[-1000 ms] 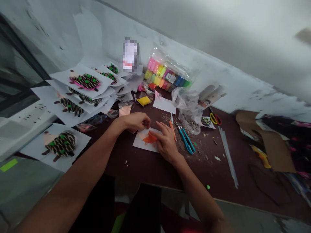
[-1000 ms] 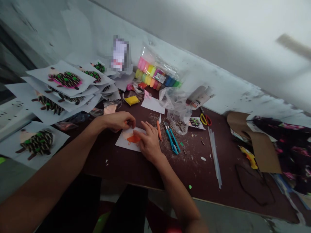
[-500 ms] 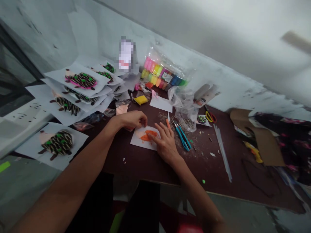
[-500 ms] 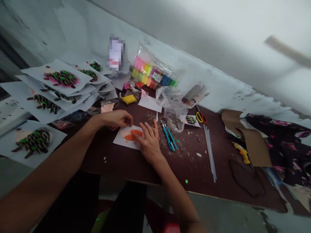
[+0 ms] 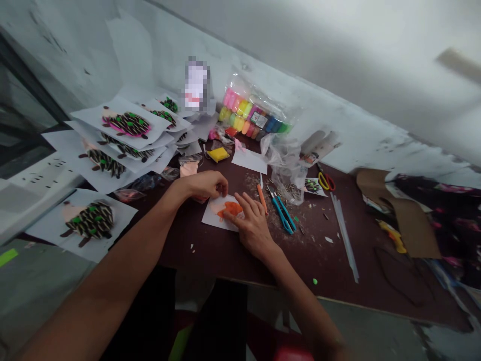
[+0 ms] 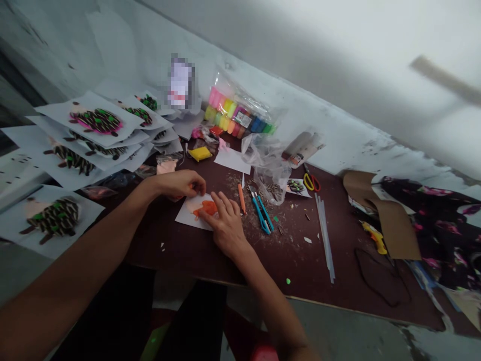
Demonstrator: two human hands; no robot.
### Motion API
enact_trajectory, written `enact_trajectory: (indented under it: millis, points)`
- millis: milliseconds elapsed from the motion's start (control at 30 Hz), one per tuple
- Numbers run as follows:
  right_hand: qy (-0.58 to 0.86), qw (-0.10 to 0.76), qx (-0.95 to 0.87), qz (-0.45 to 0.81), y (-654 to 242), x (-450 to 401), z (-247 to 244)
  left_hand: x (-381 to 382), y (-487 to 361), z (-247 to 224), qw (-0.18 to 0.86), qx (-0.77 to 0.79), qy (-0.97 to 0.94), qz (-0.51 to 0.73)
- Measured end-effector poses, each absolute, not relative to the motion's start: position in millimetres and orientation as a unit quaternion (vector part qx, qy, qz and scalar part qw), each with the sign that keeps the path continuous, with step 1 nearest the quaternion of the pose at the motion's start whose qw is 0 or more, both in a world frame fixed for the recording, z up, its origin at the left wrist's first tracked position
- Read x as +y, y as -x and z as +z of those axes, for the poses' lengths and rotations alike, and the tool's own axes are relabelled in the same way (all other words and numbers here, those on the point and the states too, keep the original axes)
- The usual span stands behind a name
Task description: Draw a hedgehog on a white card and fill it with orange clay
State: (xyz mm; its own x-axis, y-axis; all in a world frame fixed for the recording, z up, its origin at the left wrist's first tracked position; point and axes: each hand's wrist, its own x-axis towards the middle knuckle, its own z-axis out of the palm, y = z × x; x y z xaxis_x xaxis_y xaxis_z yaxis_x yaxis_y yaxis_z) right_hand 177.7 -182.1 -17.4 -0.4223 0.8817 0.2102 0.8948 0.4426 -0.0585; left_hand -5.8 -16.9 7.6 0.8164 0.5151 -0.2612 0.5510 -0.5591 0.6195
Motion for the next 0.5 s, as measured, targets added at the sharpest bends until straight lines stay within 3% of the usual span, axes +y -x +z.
enact_trajectory:
  millis: [267,500]
  points:
    - [0.553,0.136,-0.821,-0.027,-180.3,-186.2,-14.7,-18.1,6.4,10.3,0.359,0.299,-0.884,-0.021]
    - [0.548,0.098,-0.829,-0.059,-183.7,-187.7,-20.1,-19.2,6.0,10.3,0.364,0.300,-0.882,-0.019]
